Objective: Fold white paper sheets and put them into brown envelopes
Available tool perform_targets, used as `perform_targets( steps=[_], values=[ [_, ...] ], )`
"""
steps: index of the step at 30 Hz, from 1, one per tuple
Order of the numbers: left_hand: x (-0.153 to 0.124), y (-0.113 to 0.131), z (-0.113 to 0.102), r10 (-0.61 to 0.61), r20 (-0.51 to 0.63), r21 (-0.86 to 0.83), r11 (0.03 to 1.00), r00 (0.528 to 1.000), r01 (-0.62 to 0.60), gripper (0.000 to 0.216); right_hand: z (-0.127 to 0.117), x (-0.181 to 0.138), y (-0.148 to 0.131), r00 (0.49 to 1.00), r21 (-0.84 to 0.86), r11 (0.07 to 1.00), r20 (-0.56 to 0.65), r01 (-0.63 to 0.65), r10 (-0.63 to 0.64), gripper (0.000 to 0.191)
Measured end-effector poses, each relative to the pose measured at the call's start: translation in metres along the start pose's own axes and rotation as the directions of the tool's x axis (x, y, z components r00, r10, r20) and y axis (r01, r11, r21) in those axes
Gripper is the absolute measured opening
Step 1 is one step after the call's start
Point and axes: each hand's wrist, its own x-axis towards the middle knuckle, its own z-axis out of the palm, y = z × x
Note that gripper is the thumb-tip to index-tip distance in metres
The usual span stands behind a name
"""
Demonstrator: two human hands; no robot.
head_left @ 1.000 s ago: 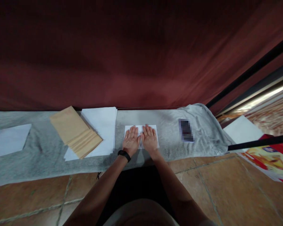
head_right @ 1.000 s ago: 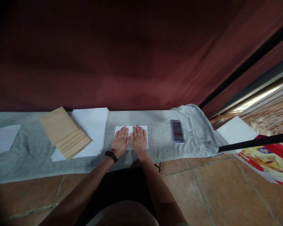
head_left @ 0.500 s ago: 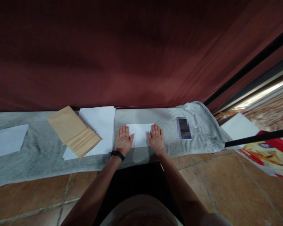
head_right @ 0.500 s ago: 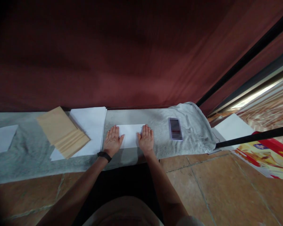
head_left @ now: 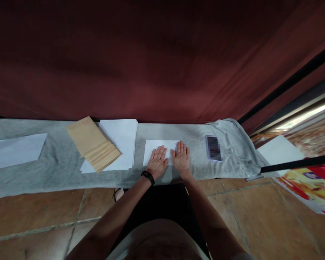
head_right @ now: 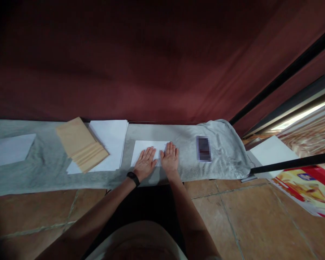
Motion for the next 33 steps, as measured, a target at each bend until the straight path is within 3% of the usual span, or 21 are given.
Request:
perform_targets(
  steps=[8,13,16,27,33],
  values=[
    [-0.010,-0.016,-0.008,0.001,0.004,0.030,1.000,1.000,-0.001,0.061,-0.003,0.007,-0.020,0.996,0.053,0.995,0.021,-0.089,0.088,0.060],
    [-0.011,-0.014,-0.009,0.046,0.037,0.040,0.998,0.998,-0.048,0.062,0.002,0.009,-0.055,0.985,0.137,0.988,0.152,0.066,-0.087,0.052],
    [-0.012,-0.014,-0.009,0.075,0.047,0.043,0.996,0.996,-0.077,0.064,0.004,0.007,-0.062,0.978,0.132,0.987,0.174,0.094,-0.116,0.051],
    [-0.014,-0.014,-0.004,0.052,-0.051,0.002,0.999,0.997,-0.052,0.058,0.001,0.004,-0.029,0.988,0.015,0.993,0.098,0.119,-0.120,0.054],
    [-0.012,-0.015,-0.005,0.069,-0.033,0.005,0.998,0.997,-0.069,0.058,0.002,0.003,-0.023,0.991,-0.006,0.994,0.087,0.105,-0.104,0.056]
  ],
)
